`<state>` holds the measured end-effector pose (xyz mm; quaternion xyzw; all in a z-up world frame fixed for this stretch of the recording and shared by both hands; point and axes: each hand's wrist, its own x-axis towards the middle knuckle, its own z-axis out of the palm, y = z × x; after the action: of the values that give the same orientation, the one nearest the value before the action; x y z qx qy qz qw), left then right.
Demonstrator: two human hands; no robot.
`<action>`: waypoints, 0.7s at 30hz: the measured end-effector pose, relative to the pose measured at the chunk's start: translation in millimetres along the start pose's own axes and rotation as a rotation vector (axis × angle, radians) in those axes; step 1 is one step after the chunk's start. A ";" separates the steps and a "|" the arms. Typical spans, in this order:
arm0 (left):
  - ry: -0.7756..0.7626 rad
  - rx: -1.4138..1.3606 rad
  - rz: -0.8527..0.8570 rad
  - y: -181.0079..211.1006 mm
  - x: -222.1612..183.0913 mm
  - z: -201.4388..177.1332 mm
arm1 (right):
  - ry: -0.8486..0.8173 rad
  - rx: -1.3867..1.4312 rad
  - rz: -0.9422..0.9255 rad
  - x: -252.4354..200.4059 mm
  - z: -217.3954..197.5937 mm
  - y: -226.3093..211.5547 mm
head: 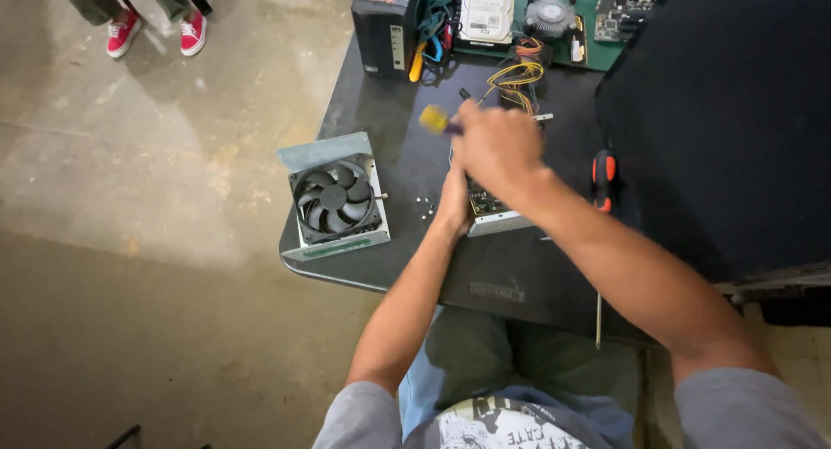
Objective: Cleaning a circuit board with a brush and using a screwdriver to work on a power supply unit.
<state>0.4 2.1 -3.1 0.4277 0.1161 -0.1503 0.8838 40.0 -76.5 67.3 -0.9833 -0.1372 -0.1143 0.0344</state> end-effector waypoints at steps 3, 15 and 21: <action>0.005 0.008 0.046 18.9 -27.6 13.7 | -0.066 -0.049 -0.110 -19.6 0.5 -18.1; -0.016 0.027 0.058 50.9 -65.3 33.3 | -0.130 0.095 -0.083 -1.3 -72.1 -22.8; -0.010 0.071 -0.020 6.5 -8.3 -5.6 | -0.439 0.274 0.225 17.2 -88.3 -15.1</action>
<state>-5.3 11.8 1.0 0.4567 0.1104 -0.1653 0.8671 32.9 -66.2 157.7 -0.9798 -0.0453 0.1256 0.1488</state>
